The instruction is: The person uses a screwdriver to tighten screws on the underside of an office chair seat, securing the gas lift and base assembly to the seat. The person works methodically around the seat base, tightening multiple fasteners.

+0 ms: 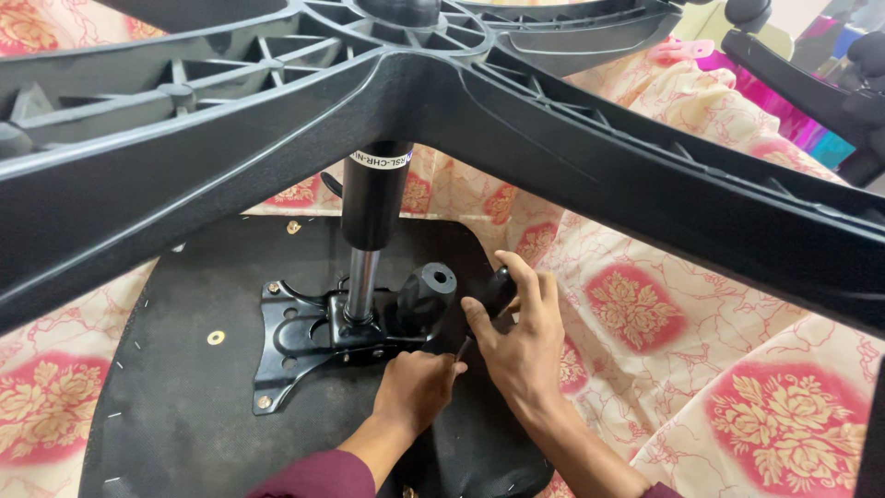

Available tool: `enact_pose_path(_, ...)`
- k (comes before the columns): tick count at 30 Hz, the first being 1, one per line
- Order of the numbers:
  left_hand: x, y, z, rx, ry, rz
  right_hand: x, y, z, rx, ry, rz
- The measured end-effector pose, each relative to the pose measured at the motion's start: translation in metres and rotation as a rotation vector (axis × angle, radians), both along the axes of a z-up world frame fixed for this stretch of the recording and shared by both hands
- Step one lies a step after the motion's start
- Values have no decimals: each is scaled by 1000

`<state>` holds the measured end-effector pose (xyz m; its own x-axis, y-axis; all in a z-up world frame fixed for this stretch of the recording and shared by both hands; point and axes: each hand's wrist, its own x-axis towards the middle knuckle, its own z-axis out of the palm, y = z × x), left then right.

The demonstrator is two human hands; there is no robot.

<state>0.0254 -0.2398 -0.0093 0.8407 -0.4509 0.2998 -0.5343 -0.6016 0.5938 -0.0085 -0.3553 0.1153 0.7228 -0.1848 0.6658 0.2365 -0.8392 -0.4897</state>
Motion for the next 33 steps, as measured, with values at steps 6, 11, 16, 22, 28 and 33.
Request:
enact_pose_path(6, 2, -1, 1, 13, 62, -10, -6, -13, 9, 227, 125, 337)
enact_pose_path(11, -2, 2, 6, -98, 13, 0, -1, -13, 12, 45, 90, 113)
enact_pose_path(16, 1, 0, 2, -54, 7, -30, 1, -8, 12, 85, 174, -58)
enact_pose_path(22, 4, -4, -5, 15, -44, -35, -7, -18, 13, -21, 76, 153)
enact_pose_path(28, 3, -4, -1, 26, 15, -11, -8, -19, 6, 179, 158, 256)
enact_pose_path(33, 6, 1, 7, -117, 143, 26, 0, -12, 7, 160, 150, 10)
